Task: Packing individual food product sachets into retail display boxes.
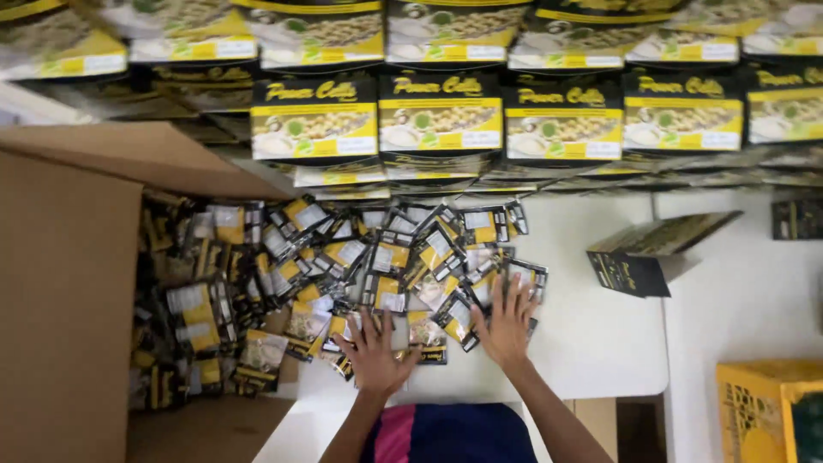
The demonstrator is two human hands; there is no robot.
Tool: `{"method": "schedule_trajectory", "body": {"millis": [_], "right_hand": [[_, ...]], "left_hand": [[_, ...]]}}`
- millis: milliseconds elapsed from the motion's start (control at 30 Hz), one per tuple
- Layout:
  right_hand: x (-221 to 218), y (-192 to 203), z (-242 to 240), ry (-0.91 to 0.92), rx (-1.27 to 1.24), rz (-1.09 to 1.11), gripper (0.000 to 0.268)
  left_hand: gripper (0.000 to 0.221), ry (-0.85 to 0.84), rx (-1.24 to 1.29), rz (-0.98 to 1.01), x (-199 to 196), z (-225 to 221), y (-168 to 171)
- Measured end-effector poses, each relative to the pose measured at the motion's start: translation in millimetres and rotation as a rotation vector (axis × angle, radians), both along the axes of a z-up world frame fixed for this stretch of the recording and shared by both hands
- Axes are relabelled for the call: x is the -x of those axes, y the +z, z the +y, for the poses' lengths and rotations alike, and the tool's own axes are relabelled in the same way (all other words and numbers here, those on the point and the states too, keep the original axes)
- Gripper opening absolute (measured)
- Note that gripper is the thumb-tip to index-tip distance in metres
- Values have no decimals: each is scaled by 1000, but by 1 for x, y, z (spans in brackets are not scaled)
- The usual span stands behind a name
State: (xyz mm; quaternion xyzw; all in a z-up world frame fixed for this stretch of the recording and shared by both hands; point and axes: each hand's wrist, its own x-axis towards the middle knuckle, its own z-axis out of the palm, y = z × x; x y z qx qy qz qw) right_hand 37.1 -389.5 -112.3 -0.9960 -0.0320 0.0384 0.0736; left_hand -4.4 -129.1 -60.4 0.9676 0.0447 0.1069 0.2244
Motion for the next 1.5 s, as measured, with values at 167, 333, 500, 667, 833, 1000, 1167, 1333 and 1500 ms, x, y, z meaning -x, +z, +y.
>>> {"method": "schedule_trajectory", "body": {"millis": [167, 333, 500, 667, 833, 1000, 1167, 1333, 1500], "right_hand": [[5, -4, -3, 93, -19, 63, 79], [13, 34, -36, 30, -309, -80, 71], [5, 93, -173, -101, -438, -413, 60], [-34, 61, -313, -46, 67, -47, 34], [-61, 74, -290, 136, -79, -162, 13], [-30, 127, -234, 7, -386, -290, 28], [9, 41, -171, 277, -446, -164, 75], [-1, 4, -180, 345, -262, -83, 66], [-21, 45, -191, 74, -384, -40, 65]], "left_hand": [[81, -372, -162, 735, -43, -34, -31], [83, -159, -37, 376, -46, -55, -45], [81, -94, 75, -65, -24, -108, -40], [80, -319, -109, 90, -30, -184, -38], [76, -339, -81, 192, -32, -251, -44], [72, -256, 3, 141, -11, -262, -42], [67, -345, -128, 155, -4, -259, -59], [70, -326, -91, 174, -16, -241, -42], [84, -371, -74, 147, -52, -220, -12]]}}
